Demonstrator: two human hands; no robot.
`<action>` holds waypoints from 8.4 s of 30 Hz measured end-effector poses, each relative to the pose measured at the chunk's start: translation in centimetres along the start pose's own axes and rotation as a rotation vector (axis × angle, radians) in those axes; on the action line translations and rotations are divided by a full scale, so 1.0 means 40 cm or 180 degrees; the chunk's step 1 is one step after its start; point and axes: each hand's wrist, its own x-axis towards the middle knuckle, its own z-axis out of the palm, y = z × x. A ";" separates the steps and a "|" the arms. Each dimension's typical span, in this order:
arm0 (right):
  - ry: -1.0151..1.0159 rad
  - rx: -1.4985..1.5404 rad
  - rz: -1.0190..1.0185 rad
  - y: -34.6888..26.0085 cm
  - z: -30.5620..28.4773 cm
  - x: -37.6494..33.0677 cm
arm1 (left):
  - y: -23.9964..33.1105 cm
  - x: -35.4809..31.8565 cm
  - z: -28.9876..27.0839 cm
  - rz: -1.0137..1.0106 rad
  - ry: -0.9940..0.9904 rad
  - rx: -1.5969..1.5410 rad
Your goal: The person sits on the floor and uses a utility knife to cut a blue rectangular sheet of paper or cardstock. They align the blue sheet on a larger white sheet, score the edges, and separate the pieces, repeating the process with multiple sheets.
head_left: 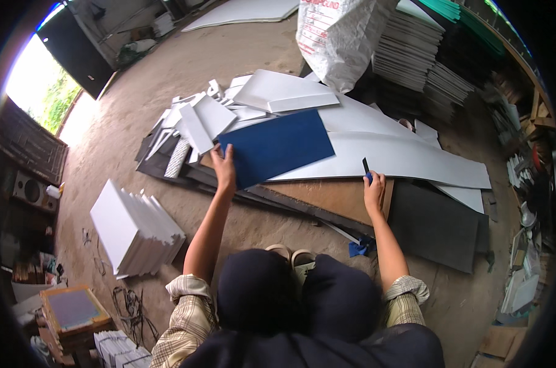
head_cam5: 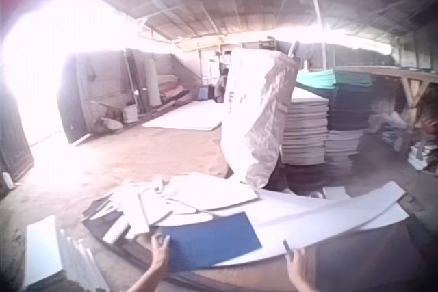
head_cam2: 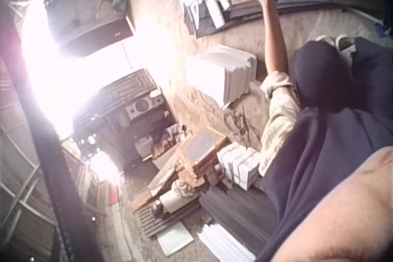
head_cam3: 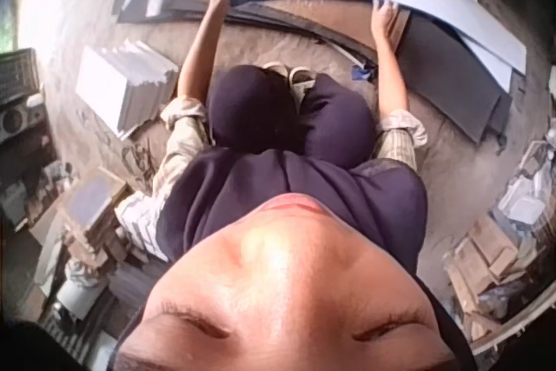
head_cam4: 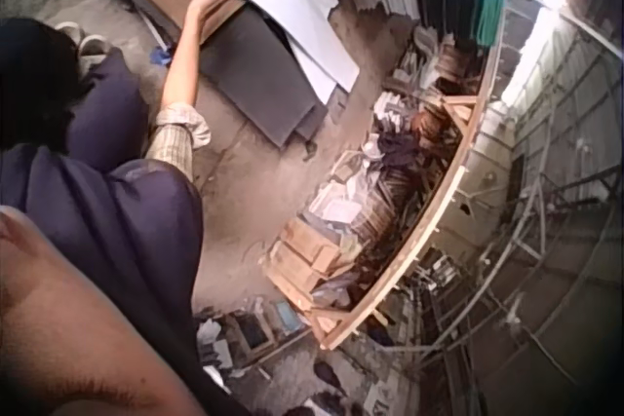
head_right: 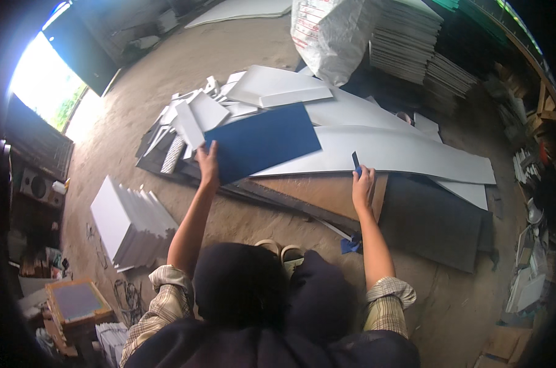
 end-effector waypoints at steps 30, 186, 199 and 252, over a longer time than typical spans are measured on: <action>-0.1475 -0.0399 0.0522 -0.141 0.225 0.112 | -0.267 0.054 0.027 -0.1450 -0.1603 0.0988; -0.1666 -0.0875 -0.0486 -0.024 -0.037 -0.083 | -0.109 -0.167 0.259 0.2389 -0.3635 0.3330; -0.1530 0.2754 0.2590 -0.160 0.061 -0.009 | -0.104 -0.120 0.214 0.2266 -0.3591 0.2695; -0.2043 0.0924 0.1559 -0.229 0.292 0.053 | -0.263 0.062 -0.221 -0.0802 -0.1982 0.1075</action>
